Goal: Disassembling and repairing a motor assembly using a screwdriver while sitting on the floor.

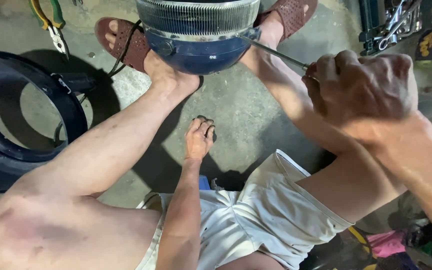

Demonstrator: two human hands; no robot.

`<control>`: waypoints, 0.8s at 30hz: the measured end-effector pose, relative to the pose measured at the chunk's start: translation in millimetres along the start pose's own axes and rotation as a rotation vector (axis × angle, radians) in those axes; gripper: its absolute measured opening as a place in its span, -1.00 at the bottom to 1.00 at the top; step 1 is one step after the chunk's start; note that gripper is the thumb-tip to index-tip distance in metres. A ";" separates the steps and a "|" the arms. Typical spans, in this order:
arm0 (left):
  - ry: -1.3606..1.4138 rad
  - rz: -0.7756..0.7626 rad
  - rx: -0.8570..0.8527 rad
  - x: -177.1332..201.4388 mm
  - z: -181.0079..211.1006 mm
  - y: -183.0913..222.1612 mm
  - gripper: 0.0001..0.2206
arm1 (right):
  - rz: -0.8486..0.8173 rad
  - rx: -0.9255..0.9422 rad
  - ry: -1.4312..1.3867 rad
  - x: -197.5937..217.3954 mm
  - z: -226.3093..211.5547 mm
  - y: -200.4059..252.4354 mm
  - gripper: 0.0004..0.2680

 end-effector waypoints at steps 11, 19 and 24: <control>-0.066 0.019 -0.019 -19.8 -1.3 19.9 -0.67 | -0.288 -0.098 -0.276 15.2 3.7 -21.3 -0.67; -0.658 -0.039 -0.617 15.9 -4.7 67.0 -0.76 | -0.334 -0.294 -0.550 -20.9 9.3 -3.3 -0.76; -1.193 -0.182 -1.370 -64.4 16.7 122.5 -0.75 | -0.610 -0.371 -0.468 -23.6 23.8 22.9 -0.83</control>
Point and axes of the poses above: each hand's wrist, its own y-axis away from the middle knuckle, its own x-axis out of the back of the hand, z = x × y, the point moved 5 cm from there along -y, towards the middle knuckle, and after that the axes turned 8 degrees about -x, right-handed, at the moved point
